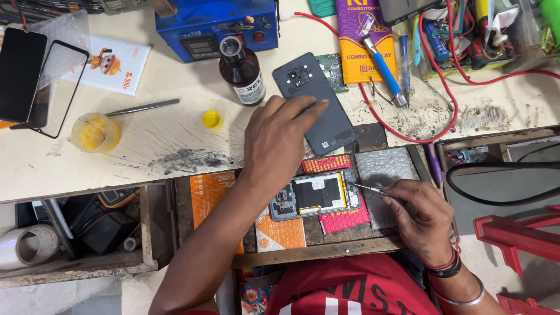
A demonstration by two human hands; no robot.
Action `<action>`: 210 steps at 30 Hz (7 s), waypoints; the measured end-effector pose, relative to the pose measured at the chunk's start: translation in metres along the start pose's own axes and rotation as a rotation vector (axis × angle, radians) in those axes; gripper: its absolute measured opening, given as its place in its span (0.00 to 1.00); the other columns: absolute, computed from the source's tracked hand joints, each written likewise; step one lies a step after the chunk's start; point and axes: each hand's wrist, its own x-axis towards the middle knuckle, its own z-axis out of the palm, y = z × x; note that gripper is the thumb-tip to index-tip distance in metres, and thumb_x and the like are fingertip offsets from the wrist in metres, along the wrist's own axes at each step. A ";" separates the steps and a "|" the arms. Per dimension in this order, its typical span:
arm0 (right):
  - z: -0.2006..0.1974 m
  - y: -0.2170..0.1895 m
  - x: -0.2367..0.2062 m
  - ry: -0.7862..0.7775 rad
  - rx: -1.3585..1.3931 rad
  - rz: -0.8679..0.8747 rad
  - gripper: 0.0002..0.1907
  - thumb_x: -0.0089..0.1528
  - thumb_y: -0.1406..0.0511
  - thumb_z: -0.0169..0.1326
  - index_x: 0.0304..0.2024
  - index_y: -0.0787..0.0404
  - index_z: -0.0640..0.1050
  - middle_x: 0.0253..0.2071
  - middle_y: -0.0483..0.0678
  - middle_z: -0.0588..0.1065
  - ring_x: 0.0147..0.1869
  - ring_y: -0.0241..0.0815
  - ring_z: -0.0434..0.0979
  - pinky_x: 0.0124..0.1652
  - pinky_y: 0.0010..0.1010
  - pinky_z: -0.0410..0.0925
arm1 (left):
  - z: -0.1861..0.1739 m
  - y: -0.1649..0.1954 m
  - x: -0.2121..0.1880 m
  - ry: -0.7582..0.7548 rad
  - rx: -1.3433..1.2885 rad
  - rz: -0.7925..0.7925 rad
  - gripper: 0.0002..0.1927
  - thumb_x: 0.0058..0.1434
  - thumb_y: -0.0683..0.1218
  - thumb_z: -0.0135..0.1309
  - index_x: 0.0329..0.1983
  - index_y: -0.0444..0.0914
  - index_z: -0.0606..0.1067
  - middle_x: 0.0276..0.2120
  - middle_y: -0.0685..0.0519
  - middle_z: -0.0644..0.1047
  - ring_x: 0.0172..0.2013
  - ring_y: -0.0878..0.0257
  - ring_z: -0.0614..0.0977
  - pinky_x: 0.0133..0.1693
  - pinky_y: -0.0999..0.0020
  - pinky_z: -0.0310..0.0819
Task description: The person repairs a disassembled smartphone at a workbench. They use a screwdriver to work on the phone's internal midframe, pry at components, handle the battery and internal parts, and at one point press a screen assembly onto the phone body before resuming screwdriver work on the internals.
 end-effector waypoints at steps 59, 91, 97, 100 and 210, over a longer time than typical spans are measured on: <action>-0.002 -0.101 0.115 -0.874 -0.985 -0.614 0.09 0.54 0.63 0.54 0.37 0.55 0.78 0.36 0.43 0.72 0.42 0.40 0.74 0.36 0.31 0.73 | 0.021 -0.007 -0.093 -0.376 -0.214 0.130 0.33 0.48 0.62 0.66 0.53 0.40 0.80 0.49 0.51 0.79 0.54 0.54 0.76 0.53 0.54 0.69; -0.013 -0.099 0.119 -0.800 -0.812 -0.658 0.19 0.48 0.64 0.54 0.43 0.54 0.80 0.40 0.45 0.73 0.44 0.44 0.75 0.39 0.35 0.73 | 0.019 -0.001 -0.089 -0.453 -0.226 0.085 0.36 0.45 0.61 0.68 0.56 0.42 0.79 0.51 0.50 0.79 0.54 0.53 0.76 0.55 0.52 0.69; -0.012 -0.094 0.116 -0.859 -0.921 -0.628 0.14 0.53 0.63 0.54 0.43 0.54 0.79 0.41 0.43 0.72 0.46 0.43 0.73 0.41 0.32 0.72 | 0.021 -0.003 -0.087 -0.472 -0.225 0.075 0.36 0.46 0.61 0.68 0.57 0.43 0.79 0.53 0.49 0.78 0.54 0.53 0.76 0.56 0.52 0.69; -0.012 -0.093 0.113 -0.805 -0.951 -0.642 0.16 0.54 0.63 0.53 0.45 0.53 0.79 0.41 0.43 0.72 0.45 0.40 0.72 0.40 0.29 0.71 | 0.021 -0.002 -0.087 -0.450 -0.225 0.071 0.36 0.45 0.62 0.69 0.56 0.43 0.79 0.53 0.48 0.78 0.54 0.53 0.76 0.55 0.52 0.69; -0.029 -0.115 0.061 -0.766 -0.751 -0.877 0.13 0.47 0.63 0.53 0.35 0.54 0.79 0.36 0.43 0.73 0.41 0.42 0.74 0.32 0.31 0.68 | 0.031 0.003 -0.097 -0.341 -0.306 0.009 0.16 0.49 0.38 0.58 0.39 0.45 0.86 0.54 0.55 0.80 0.53 0.57 0.80 0.48 0.62 0.79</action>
